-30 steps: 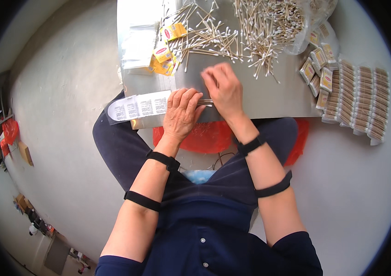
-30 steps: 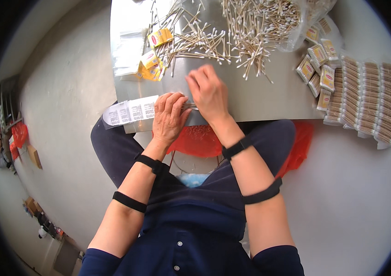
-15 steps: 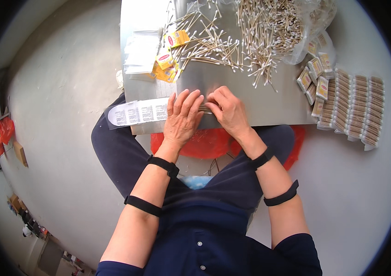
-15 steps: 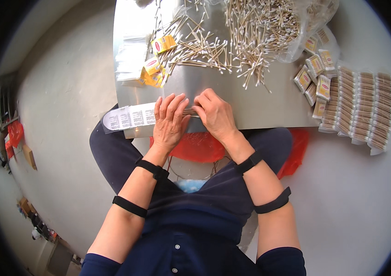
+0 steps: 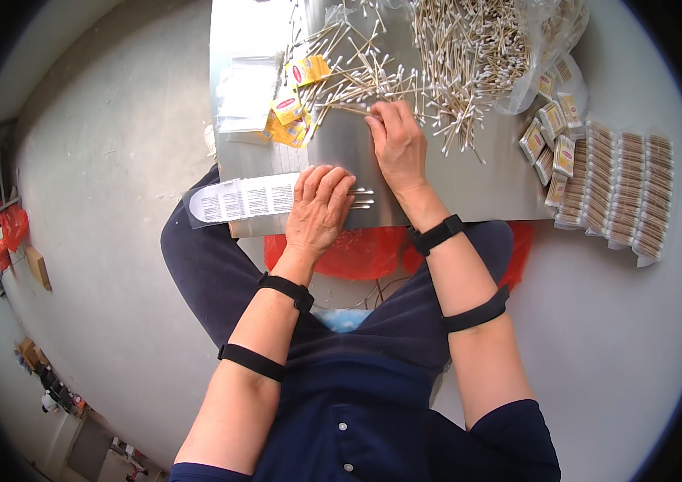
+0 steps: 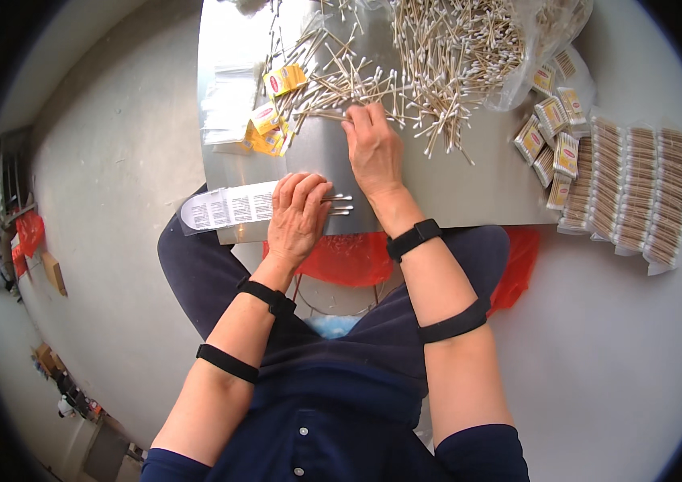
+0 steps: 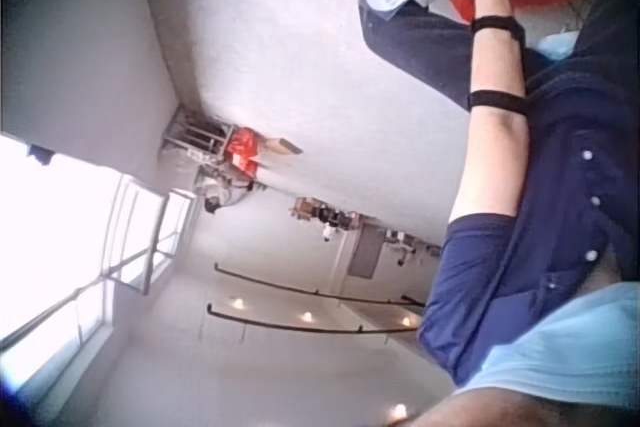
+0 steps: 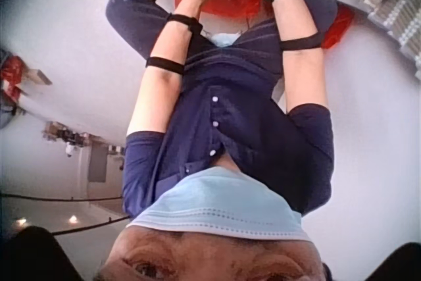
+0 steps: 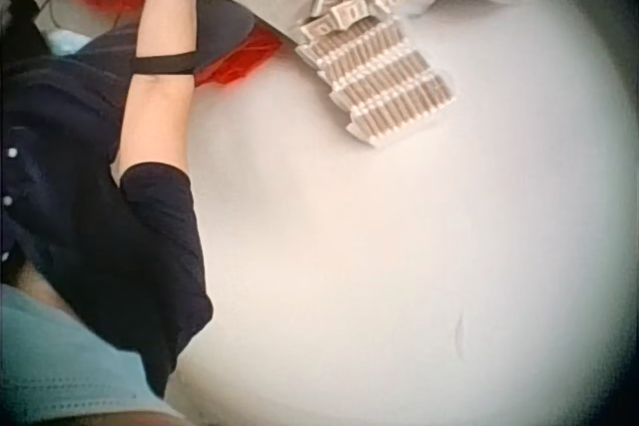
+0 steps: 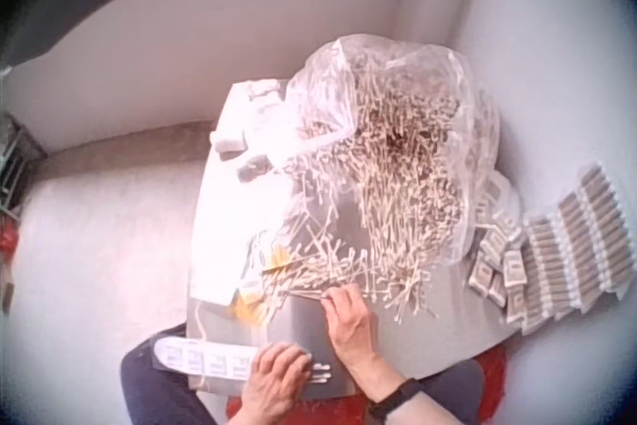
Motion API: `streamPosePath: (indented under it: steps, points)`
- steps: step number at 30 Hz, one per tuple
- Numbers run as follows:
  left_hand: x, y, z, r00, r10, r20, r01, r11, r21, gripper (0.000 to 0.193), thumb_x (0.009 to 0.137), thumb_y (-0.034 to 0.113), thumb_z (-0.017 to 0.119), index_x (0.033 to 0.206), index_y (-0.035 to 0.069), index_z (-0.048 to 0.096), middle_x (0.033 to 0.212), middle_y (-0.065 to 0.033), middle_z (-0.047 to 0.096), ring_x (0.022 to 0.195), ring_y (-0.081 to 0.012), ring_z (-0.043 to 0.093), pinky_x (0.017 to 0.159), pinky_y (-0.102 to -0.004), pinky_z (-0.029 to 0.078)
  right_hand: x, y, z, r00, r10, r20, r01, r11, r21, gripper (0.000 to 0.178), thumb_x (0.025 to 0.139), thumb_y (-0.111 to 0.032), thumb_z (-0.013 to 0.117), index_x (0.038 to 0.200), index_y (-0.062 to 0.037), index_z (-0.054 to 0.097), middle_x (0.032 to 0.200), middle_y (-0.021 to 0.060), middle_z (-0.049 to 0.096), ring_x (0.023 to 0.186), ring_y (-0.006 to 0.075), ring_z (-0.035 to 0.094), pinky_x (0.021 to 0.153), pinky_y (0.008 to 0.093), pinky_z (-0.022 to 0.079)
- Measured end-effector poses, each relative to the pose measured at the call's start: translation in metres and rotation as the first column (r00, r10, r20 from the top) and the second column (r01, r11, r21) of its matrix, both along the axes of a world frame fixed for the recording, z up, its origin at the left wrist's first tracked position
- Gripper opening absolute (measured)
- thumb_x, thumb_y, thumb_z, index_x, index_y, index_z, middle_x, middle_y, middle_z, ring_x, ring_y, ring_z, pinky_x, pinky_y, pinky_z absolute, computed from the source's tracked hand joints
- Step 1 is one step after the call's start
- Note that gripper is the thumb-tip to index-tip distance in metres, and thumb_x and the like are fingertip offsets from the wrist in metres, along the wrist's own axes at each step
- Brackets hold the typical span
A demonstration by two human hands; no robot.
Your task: Manually counting, aligning, and packaging cotton swabs into plastic bags.
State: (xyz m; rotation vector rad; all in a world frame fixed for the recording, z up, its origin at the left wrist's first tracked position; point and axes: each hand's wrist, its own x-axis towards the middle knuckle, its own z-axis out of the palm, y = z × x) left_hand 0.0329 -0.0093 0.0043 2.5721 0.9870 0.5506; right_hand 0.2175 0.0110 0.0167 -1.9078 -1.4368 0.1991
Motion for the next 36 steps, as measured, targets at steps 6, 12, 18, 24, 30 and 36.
streamPosePath:
  steps: [6,12,18,24,30,36]
  points:
    - [-0.001,0.0,-0.001,1.0,0.003,0.009,-0.003,1.0,-0.003,0.047,0.082,0.012,0.07,0.125,0.012,0.054,0.128,-0.004,0.051,0.126,-0.0263,0.045,0.113,-0.0452,0.033,-0.004,-0.03,-0.001,1.0,0.031,0.002,-0.031,0.999,0.036,0.016,0.084,-0.005,0.071,0.097,-0.0079,0.062,0.091,0.0073,0.057,0.077,0.0296,0.065,0.063,0.039,0.052]
    - [-0.002,0.0,-0.004,1.0,0.005,-0.023,-0.005,1.0,-0.001,0.048,0.084,0.016,0.069,0.129,0.014,0.052,0.13,-0.0029,0.05,0.129,-0.0246,0.044,0.115,-0.0441,0.03,-0.001,-0.027,0.002,0.993,0.097,-0.066,-0.095,0.995,0.024,0.013,0.085,-0.004,0.072,0.096,-0.0055,0.066,0.09,0.008,0.06,0.074,0.0264,0.064,0.063,0.0349,0.051]
    - [0.0,-0.003,-0.003,1.0,0.027,0.006,-0.027,0.999,0.032,0.059,0.083,0.015,0.07,0.137,0.014,0.047,0.139,-0.0039,0.048,0.134,-0.0256,0.041,0.118,-0.0474,0.028,-0.023,-0.057,0.001,0.981,0.18,-0.072,-0.183,0.982,-0.044,0.012,0.084,-0.006,0.071,0.094,-0.008,0.064,0.091,0.0077,0.057,0.08,0.0293,0.065,0.066,0.0395,0.053]
    - [-0.005,0.0,-0.005,0.998,-0.006,-0.068,0.006,1.0,-0.012,0.052,0.089,0.023,0.066,0.136,0.015,0.047,0.139,-0.0022,0.047,0.135,-0.0239,0.039,0.119,-0.0451,0.027,0.008,-0.051,0.013,0.99,-0.126,-0.068,0.126,0.992,-0.005,0.015,0.084,-0.006,0.071,0.097,-0.0083,0.065,0.095,0.0079,0.058,0.084,0.0288,0.064,0.072,0.0392,0.052]
    - [-0.003,0.001,-0.006,0.997,-0.005,-0.075,0.005,1.0,-0.004,0.046,0.088,0.022,0.067,0.131,0.015,0.051,0.135,-0.0019,0.048,0.134,-0.0235,0.04,0.118,-0.0439,0.028,-0.007,-0.022,0.009,0.998,0.065,-0.006,-0.065,0.997,-0.04,0.016,0.084,-0.009,0.071,0.099,-0.0104,0.064,0.094,0.0069,0.057,0.082,0.0289,0.064,0.066,0.04,0.052]
    - [-0.001,0.001,-0.004,1.0,0.005,-0.009,-0.005,1.0,-0.014,0.048,0.084,0.014,0.069,0.128,0.013,0.052,0.133,-0.0035,0.05,0.131,-0.0269,0.042,0.116,-0.0468,0.031,0.0,0.004,-0.002,0.991,0.118,0.067,-0.114,0.992,-0.061,0.015,0.084,-0.009,0.071,0.097,-0.0094,0.063,0.094,0.0067,0.057,0.081,0.0297,0.064,0.065,0.0402,0.052]
